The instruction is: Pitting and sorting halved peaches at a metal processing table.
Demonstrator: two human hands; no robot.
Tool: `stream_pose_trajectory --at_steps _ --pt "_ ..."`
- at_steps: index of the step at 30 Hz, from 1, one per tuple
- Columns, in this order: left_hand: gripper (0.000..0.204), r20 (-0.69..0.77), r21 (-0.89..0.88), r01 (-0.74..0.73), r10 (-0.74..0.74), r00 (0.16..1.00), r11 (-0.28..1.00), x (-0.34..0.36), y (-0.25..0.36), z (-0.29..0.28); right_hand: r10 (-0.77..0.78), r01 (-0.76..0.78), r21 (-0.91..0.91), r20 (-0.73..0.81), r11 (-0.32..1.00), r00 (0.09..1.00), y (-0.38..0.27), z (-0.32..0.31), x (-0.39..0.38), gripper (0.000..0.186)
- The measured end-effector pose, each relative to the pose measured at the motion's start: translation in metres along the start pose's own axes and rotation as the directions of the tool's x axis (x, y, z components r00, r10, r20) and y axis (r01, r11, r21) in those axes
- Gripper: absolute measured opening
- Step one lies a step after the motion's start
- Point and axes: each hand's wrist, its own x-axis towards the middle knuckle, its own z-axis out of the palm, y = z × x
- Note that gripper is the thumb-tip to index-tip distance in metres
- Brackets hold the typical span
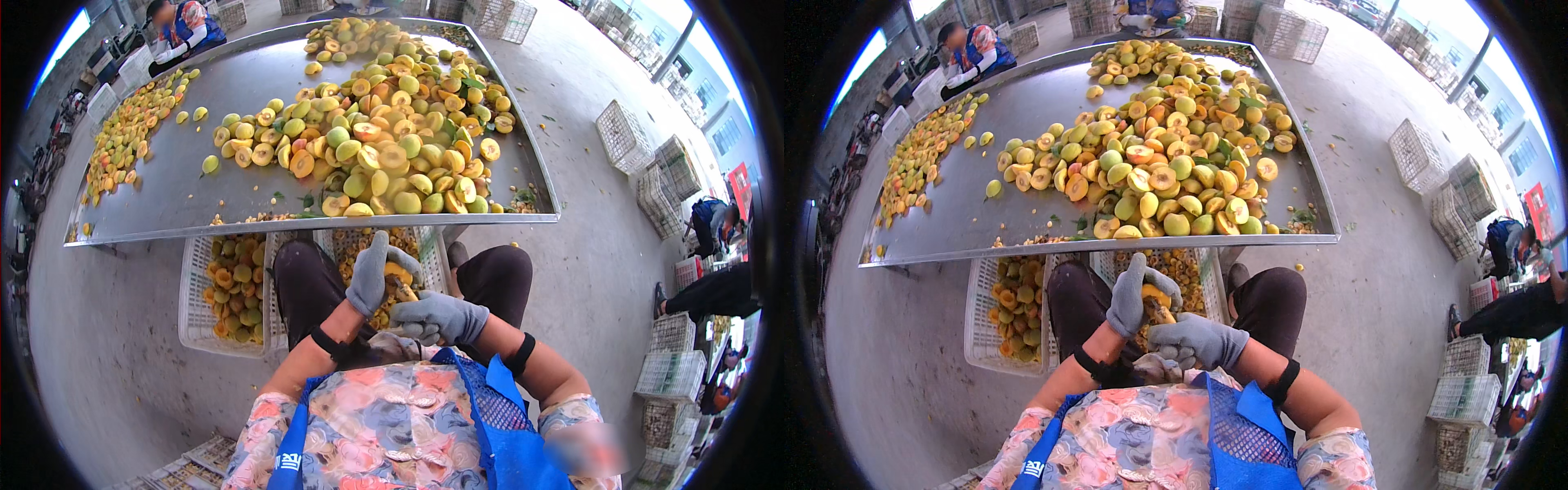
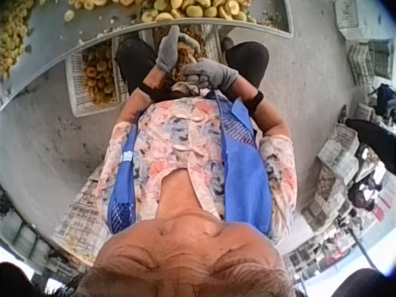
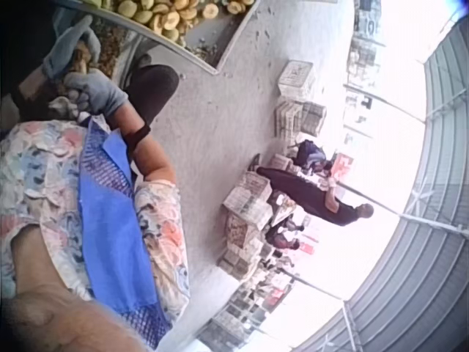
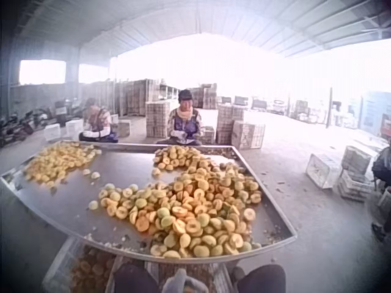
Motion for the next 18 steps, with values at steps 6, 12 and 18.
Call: stream_pose_trajectory --at_steps 6,12,18 --pt "0.072 0.033 -0.013 0.014 -0.013 0.999 1.000 0.005 -0.008 -0.003 0.433 -0.342 0.425 -0.137 0.838 0.891 -0.009 0.010 0.006 0.018" --pt "0.073 0.087 -0.015 0.009 -0.008 0.996 1.000 0.006 -0.007 0.001 0.157 -0.081 0.288 -0.255 0.954 0.954 0.020 0.011 0.005 0.029" --pt "0.068 -0.099 -0.137 -0.023 0.009 0.995 0.990 0.010 -0.015 0.014 0.052 -0.157 -0.128 -0.590 0.979 0.805 0.041 0.020 0.019 0.028"
